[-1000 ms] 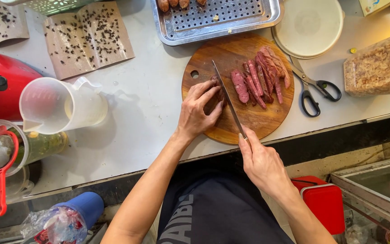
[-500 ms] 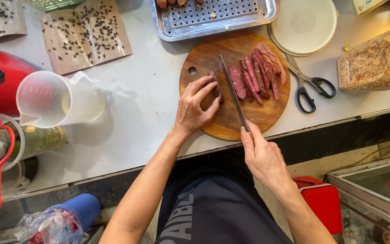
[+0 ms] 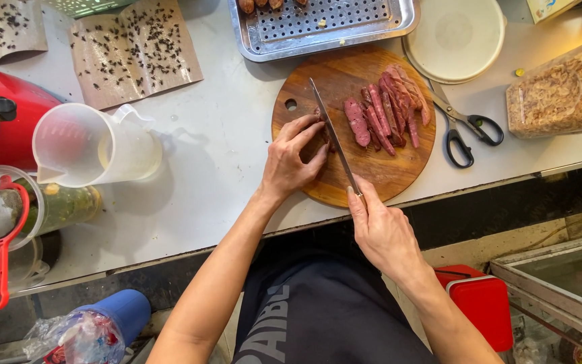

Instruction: Slicing cooked and raw sausages on a wooden cutting board using a knife.

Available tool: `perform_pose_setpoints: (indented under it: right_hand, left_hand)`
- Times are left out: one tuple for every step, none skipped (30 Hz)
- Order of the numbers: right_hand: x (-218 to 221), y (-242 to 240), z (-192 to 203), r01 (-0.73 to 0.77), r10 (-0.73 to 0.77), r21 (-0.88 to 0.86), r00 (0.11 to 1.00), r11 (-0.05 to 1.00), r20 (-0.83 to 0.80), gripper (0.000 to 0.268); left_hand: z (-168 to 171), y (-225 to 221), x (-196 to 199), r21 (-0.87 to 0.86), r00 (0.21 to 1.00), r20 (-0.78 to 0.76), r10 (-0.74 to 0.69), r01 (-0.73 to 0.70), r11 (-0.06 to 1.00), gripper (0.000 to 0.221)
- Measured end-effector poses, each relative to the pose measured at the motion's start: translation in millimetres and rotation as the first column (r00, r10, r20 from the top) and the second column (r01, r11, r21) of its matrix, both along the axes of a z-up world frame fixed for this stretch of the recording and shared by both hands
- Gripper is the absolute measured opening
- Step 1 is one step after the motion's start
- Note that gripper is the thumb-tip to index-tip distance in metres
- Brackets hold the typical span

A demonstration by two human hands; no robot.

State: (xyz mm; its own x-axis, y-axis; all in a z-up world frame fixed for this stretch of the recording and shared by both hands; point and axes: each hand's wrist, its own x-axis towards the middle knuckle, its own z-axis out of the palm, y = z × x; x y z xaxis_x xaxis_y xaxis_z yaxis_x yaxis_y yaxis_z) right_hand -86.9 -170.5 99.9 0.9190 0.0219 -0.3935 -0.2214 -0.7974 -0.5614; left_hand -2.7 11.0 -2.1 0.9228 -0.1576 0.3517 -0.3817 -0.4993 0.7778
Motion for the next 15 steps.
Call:
perform_pose_setpoints:
  right_hand:
    - [0.2,0.6,0.3,0.001,-0.001,-0.006,1.000,1.000,-0.004,0.049]
    - [0.8,0.6,-0.1,0.000,0.000,-0.006,1.000,1.000,-0.004,0.049]
    - [1.3,0.5,-0.6,-0.002,0.002,0.002,1.000,1.000,-0.005,0.049]
    - [1.2,0.4,-1.0,-0.004,0.004,0.011,1.000,1.000,-0.007,0.049]
    - [1.6,0.9,-0.7,-0.004,0.004,0.011,1.000,1.000,-0.008,0.049]
    - [2.4,1.1,-0.3,-0.004,0.004,-0.006,0.999,1.000,-0.032,0.050]
    - [3.2,1.3,0.1,-0.005,0.003,-0.023,0.998,1.000,-0.055,0.050]
    - [1.3,0.5,2.6,-0.006,0.005,-0.023,0.998,1.000,-0.056,0.050]
    - [-0.6,-0.1,5.2,0.008,-0.010,-0.030,0.995,1.000,-0.096,0.051]
    - [-1.4,0.2,7.5,0.019,-0.024,-0.035,0.991,0.999,-0.135,0.051]
    - [-5.3,-0.9,3.9,0.017,-0.021,-0.033,0.991,0.999,-0.135,0.051]
    - [-9.7,-3.2,0.9,0.013,-0.016,-0.037,0.994,0.999,-0.104,0.051]
    - [-14.2,-5.7,-2.3,0.009,-0.012,-0.041,0.997,0.999,-0.074,0.050]
    - [-13.8,-6.4,-1.1,0.007,-0.010,-0.044,0.997,0.999,-0.075,0.050]
    - [-13.2,-7.0,0.1,0.007,-0.012,-0.055,0.996,0.998,-0.088,0.050]
  left_hand:
    - [0.1,0.3,0.2,-0.002,1.000,-0.008,-0.001,0.001,1.000,0.041]
    - [0.8,0.4,0.6,-0.003,1.000,-0.008,0.000,0.000,1.000,0.041]
    - [1.4,0.5,1.0,-0.007,1.000,-0.014,-0.001,0.000,1.000,0.041]
    - [2.0,0.5,0.8,-0.011,1.000,-0.022,-0.001,0.001,1.000,0.041]
    - [1.9,1.0,0.8,-0.012,1.000,-0.024,-0.001,0.000,1.000,0.041]
    - [1.7,1.2,1.4,-0.011,1.000,-0.022,-0.002,0.002,1.000,0.040]
    - [1.6,1.4,2.1,-0.011,1.000,-0.021,-0.004,0.004,1.000,0.040]
    - [0.1,0.5,1.4,-0.012,1.000,-0.023,-0.003,0.002,1.000,0.040]
    - [-1.3,-0.3,0.8,-0.011,1.000,-0.022,0.000,-0.001,1.000,0.039]
    - [-2.3,0.3,1.2,-0.008,1.000,-0.020,0.004,-0.005,1.000,0.038]
    - [-0.9,1.9,2.0,-0.006,1.000,-0.019,0.007,-0.007,1.000,0.038]
    - [0.2,1.8,2.2,-0.005,1.000,-0.025,0.010,-0.010,1.000,0.037]
    - [1.1,1.6,2.5,-0.004,0.999,-0.030,0.013,-0.013,1.000,0.036]
    - [0.2,-0.2,2.4,-0.007,0.999,-0.031,0.014,-0.014,1.000,0.036]
    - [-0.6,-1.9,2.3,-0.007,0.999,-0.035,0.013,-0.014,1.000,0.036]
